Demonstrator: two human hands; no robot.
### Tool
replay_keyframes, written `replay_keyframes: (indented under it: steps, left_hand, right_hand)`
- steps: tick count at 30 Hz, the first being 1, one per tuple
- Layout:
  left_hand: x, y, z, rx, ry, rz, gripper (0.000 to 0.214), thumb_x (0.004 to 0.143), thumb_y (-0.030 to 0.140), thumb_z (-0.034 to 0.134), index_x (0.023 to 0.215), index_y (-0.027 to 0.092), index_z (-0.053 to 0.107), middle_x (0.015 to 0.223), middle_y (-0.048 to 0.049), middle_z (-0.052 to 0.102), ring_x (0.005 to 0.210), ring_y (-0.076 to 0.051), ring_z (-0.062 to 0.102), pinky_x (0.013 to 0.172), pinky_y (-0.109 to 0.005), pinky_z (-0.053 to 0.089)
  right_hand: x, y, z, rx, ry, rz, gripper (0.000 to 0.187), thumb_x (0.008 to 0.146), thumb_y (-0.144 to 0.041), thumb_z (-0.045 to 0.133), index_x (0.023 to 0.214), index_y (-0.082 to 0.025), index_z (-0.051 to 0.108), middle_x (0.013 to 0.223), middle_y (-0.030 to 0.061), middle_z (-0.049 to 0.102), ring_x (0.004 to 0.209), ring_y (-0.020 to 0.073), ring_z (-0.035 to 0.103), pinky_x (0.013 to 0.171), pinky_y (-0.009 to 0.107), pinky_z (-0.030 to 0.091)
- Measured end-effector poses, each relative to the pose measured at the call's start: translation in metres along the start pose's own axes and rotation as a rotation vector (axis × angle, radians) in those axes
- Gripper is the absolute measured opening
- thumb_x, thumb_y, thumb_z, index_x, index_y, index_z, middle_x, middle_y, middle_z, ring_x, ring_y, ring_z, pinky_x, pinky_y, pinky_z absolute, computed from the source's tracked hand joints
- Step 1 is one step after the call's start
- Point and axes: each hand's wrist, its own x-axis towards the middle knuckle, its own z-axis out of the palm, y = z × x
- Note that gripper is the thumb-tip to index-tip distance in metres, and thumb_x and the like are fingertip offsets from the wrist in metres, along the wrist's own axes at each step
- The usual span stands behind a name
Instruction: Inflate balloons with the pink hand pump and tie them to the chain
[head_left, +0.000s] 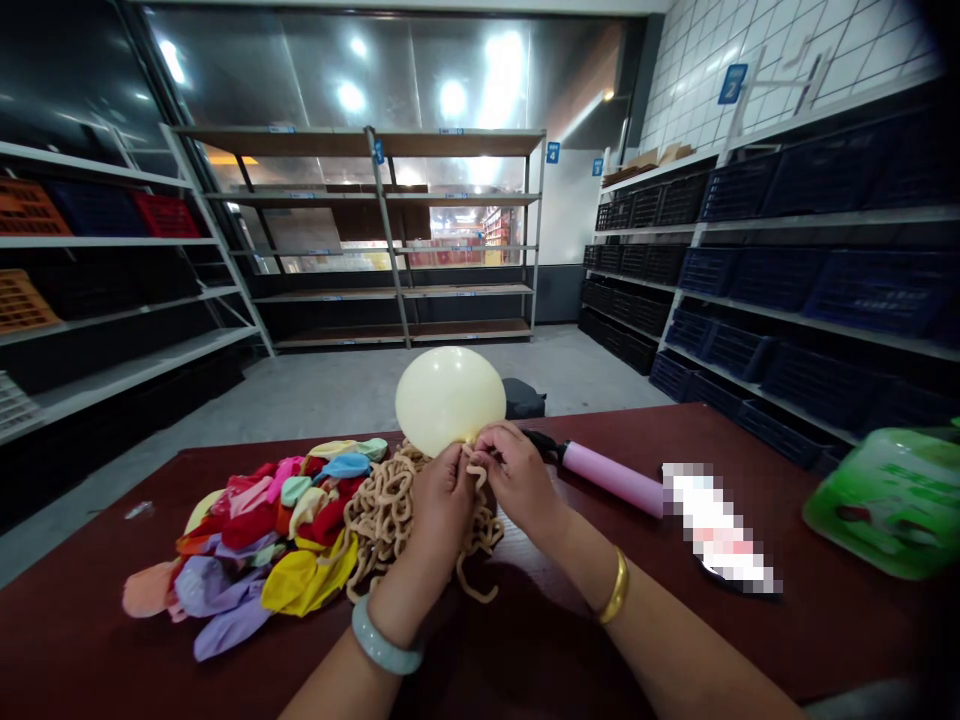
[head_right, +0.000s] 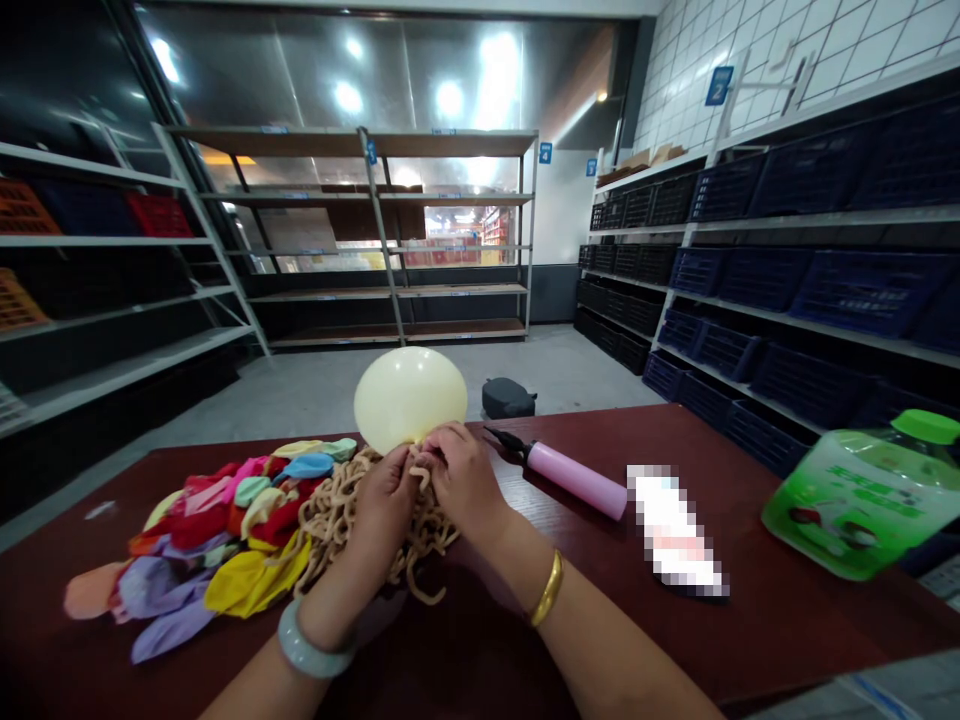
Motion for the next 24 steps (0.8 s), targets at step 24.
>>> replay_keyframes:
  steps: [24]
  left_hand:
    - [0.002, -0.009, -0.001, -0.075, -0.086, 0.156, 0.019, 0.076, 0.011, 0.062, 0.087, 0.022, 0.072, 0.082, -0.0059, 0.067, 0.078, -0.020, 0.056, 0.076, -0.026, 0.041]
  right_hand:
    - [-0.005, -0.007, 0.005, -0.052, 0.112, 0.284, 0.014, 0.090, -0.030, 0.049, 0.079, -0.021, 0.053, 0.081, 0.0042, 0.061, 0.078, 0.0202, 0.056, 0.070, 0.031, 0.041]
